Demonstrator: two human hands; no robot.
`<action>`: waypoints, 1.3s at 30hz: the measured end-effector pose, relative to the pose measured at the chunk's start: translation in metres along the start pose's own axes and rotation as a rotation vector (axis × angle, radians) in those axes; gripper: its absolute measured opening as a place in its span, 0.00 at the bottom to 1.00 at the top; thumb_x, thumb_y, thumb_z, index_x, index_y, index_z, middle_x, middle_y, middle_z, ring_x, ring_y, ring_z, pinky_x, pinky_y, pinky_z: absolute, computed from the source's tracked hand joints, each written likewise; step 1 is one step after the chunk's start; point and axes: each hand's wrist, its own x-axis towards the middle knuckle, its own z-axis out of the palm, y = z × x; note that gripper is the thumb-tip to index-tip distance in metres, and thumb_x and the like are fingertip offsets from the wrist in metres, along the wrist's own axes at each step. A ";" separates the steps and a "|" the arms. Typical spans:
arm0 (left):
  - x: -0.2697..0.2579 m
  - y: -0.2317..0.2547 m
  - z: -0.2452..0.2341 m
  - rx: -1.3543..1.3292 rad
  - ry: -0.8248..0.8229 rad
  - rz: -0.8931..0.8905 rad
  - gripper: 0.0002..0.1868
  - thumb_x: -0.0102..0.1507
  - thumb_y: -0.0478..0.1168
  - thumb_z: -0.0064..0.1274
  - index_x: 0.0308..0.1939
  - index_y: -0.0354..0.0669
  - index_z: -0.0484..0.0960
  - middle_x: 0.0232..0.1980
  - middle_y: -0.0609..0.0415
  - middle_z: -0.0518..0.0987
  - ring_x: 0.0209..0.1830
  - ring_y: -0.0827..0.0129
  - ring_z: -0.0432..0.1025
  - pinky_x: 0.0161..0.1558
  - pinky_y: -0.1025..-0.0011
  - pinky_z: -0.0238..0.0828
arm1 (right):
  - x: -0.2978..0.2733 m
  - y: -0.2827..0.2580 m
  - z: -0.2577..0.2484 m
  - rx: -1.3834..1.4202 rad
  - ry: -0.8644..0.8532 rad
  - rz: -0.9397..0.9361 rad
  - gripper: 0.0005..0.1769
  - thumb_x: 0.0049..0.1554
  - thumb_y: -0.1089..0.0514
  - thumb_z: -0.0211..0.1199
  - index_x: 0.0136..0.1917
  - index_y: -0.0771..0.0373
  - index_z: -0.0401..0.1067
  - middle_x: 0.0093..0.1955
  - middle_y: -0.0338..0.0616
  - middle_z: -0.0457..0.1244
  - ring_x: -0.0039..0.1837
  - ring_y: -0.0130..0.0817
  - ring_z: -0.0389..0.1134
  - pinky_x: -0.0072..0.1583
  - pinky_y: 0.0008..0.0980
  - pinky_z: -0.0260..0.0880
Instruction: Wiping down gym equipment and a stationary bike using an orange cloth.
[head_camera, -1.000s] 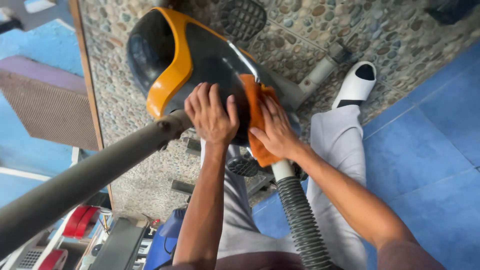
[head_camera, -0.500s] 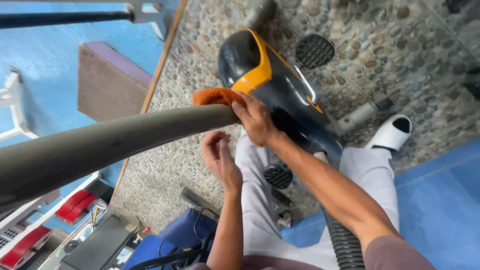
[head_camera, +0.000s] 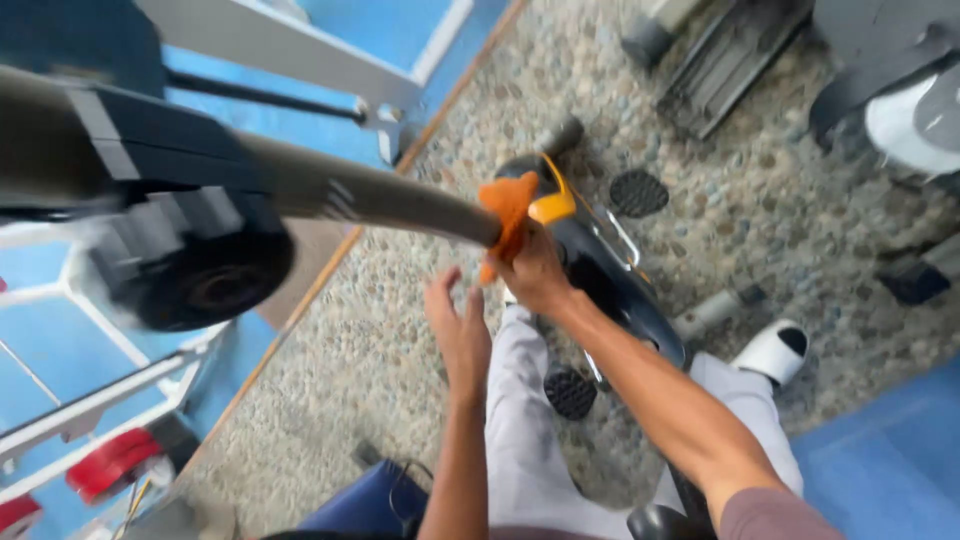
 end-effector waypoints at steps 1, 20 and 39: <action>-0.001 -0.009 -0.009 0.080 0.054 0.018 0.21 0.65 0.37 0.52 0.61 0.32 0.75 0.57 0.34 0.74 0.64 0.42 0.68 0.62 0.50 0.66 | 0.018 -0.010 0.001 0.050 -0.029 -0.035 0.25 0.63 0.42 0.57 0.52 0.69 0.70 0.44 0.55 0.62 0.50 0.58 0.66 0.53 0.52 0.69; 0.049 0.115 -0.043 -0.463 0.281 -0.081 0.21 0.46 0.27 0.37 0.39 0.43 0.78 0.37 0.49 0.71 0.40 0.58 0.66 0.48 0.66 0.65 | 0.134 -0.152 -0.072 0.372 -0.516 0.464 0.35 0.65 0.39 0.54 0.67 0.75 0.62 0.60 0.80 0.63 0.65 0.78 0.62 0.66 0.69 0.60; 0.102 0.098 -0.081 -0.224 -0.032 0.500 0.18 0.67 0.35 0.38 0.40 0.28 0.85 0.34 0.24 0.78 0.38 0.27 0.73 0.38 0.44 0.70 | 0.180 -0.210 -0.042 0.320 -0.077 0.615 0.48 0.46 0.46 0.84 0.71 0.69 0.67 0.68 0.63 0.63 0.69 0.56 0.64 0.65 0.52 0.70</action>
